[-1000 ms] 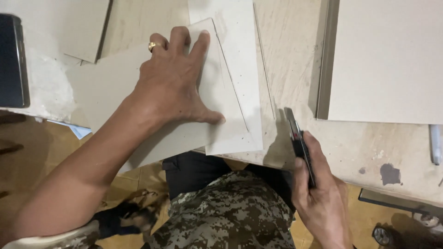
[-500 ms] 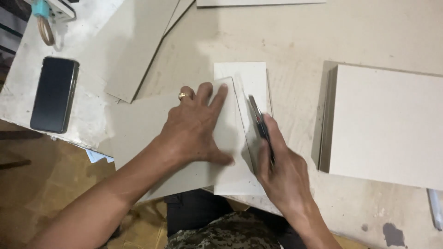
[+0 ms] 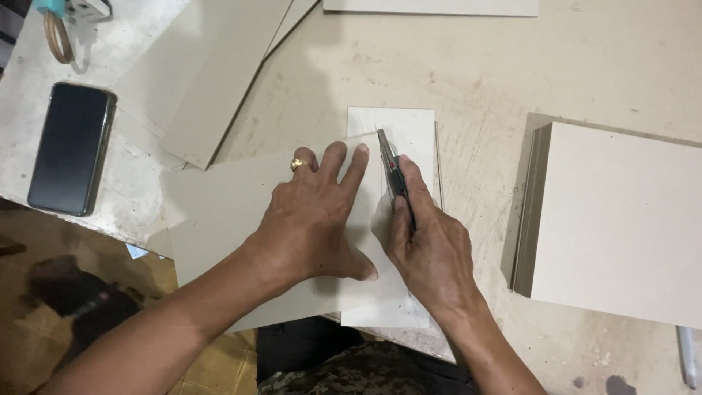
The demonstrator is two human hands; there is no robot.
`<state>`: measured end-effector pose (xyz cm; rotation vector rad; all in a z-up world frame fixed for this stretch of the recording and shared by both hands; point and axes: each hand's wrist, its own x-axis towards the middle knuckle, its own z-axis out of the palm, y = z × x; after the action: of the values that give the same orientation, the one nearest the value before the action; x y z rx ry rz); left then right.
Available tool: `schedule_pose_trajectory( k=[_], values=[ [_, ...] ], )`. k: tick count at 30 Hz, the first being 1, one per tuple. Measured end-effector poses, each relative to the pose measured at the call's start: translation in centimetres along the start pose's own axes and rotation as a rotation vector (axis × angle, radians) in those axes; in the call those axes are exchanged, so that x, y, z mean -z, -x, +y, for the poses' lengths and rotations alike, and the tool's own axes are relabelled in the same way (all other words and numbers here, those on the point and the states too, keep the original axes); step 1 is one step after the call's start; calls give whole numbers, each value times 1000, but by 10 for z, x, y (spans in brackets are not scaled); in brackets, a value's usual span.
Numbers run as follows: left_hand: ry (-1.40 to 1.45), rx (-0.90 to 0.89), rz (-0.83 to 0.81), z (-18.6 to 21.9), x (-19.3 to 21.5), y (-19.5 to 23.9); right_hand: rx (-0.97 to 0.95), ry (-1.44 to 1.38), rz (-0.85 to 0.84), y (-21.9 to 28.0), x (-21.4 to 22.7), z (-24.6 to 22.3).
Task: Aligning cardboard sheets and cutting them to size using a utility knife and a template guide.
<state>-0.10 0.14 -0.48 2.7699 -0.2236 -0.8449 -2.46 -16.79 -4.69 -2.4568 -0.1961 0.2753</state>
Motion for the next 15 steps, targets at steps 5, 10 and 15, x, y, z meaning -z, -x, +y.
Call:
schedule_pose_trajectory(
  k=[5,10,15],
  values=[
    [-4,-16,-18,-3,-1,-1,69,83,33,-3,-3,0],
    [-10,-50,8,-4,-2,0,-49,168,-117,-9,15,-26],
    [-42,-68,39,-2,3,1,216,280,114,-3,10,-19]
  ],
)
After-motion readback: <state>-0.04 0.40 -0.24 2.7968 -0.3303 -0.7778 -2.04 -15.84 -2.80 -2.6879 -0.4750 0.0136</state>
